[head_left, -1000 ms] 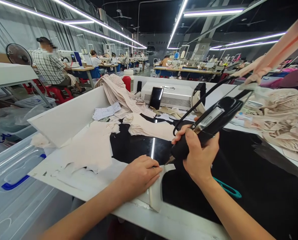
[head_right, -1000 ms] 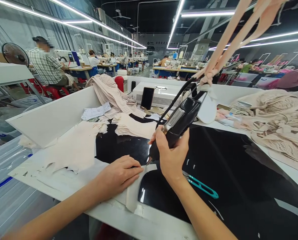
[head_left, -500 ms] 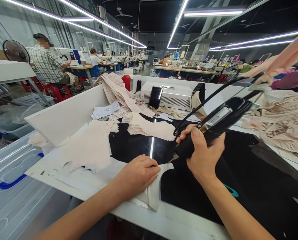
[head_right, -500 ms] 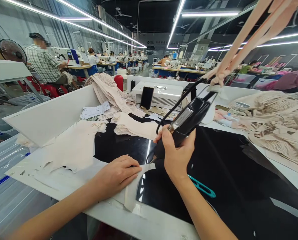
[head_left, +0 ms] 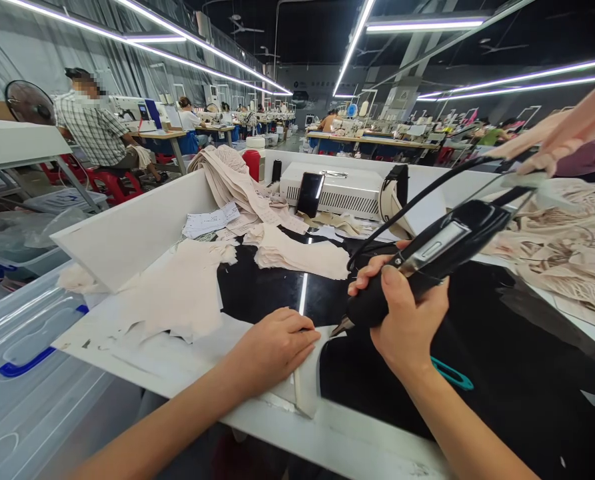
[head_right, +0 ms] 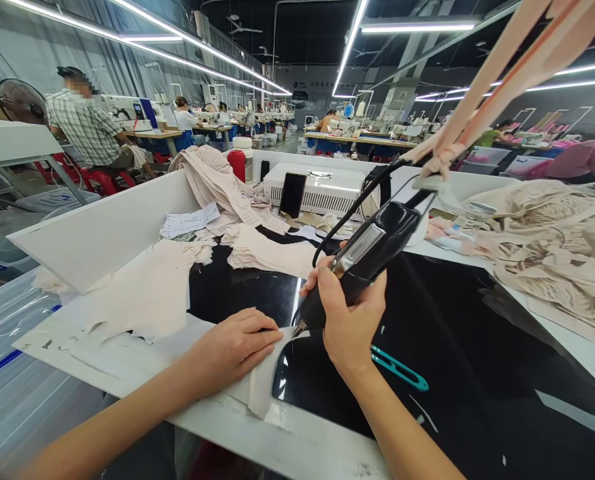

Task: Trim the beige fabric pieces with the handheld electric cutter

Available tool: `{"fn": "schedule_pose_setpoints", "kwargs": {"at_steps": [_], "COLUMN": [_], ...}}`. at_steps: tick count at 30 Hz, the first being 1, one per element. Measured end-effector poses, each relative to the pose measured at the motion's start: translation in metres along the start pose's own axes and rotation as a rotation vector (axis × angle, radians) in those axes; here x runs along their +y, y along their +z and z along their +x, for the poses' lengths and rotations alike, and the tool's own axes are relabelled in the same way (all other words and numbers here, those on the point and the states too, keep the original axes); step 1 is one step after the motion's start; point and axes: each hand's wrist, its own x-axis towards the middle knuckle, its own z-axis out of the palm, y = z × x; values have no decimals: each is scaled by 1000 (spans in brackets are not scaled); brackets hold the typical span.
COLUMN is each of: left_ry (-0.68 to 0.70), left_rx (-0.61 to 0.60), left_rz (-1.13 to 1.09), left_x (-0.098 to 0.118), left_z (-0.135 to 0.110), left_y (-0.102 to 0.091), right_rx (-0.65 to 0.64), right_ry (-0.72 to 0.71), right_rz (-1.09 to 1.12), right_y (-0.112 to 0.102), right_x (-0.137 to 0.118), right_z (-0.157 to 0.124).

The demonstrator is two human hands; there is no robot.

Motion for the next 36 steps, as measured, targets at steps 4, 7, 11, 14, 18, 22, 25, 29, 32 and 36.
{"fn": "schedule_pose_setpoints", "kwargs": {"at_steps": [4,7,11,14,18,22,25,29,32,36], "left_ry": [10,18,21,38,15,-140,-280,-340,-327,-336], "left_rx": [16,26,27,26,53,-31,-168,-291,-341,-350], "left_rz": [-6,-8,-8,0,81,133,70,-14,-32,-15], "left_x": [-1,-1,-2,-2,7,25,34,31,24,19], "left_z": [0,0,1,1,-2,-8,-8,2,11,14], "left_y": [1,2,1,0,-5,-10,-16,-26,-27,-21], "right_rx": [-6,31,34,22,-6,5,23,39,51,56], "right_ry": [-16,-42,-45,-57,-83,-93,-92,-86,-83,-93], "right_rz": [5,12,-11,-25,-59,-96,-129,-153,-151,-146], "right_y": [-2,-6,-10,-12,-13,-15,-18,-22,-21,-18], "right_x": [-2,-4,-1,2,1,-3,-8,-15,-19,-23], "right_z": [3,6,9,10,8,2,-5,-16,-23,-30]}}
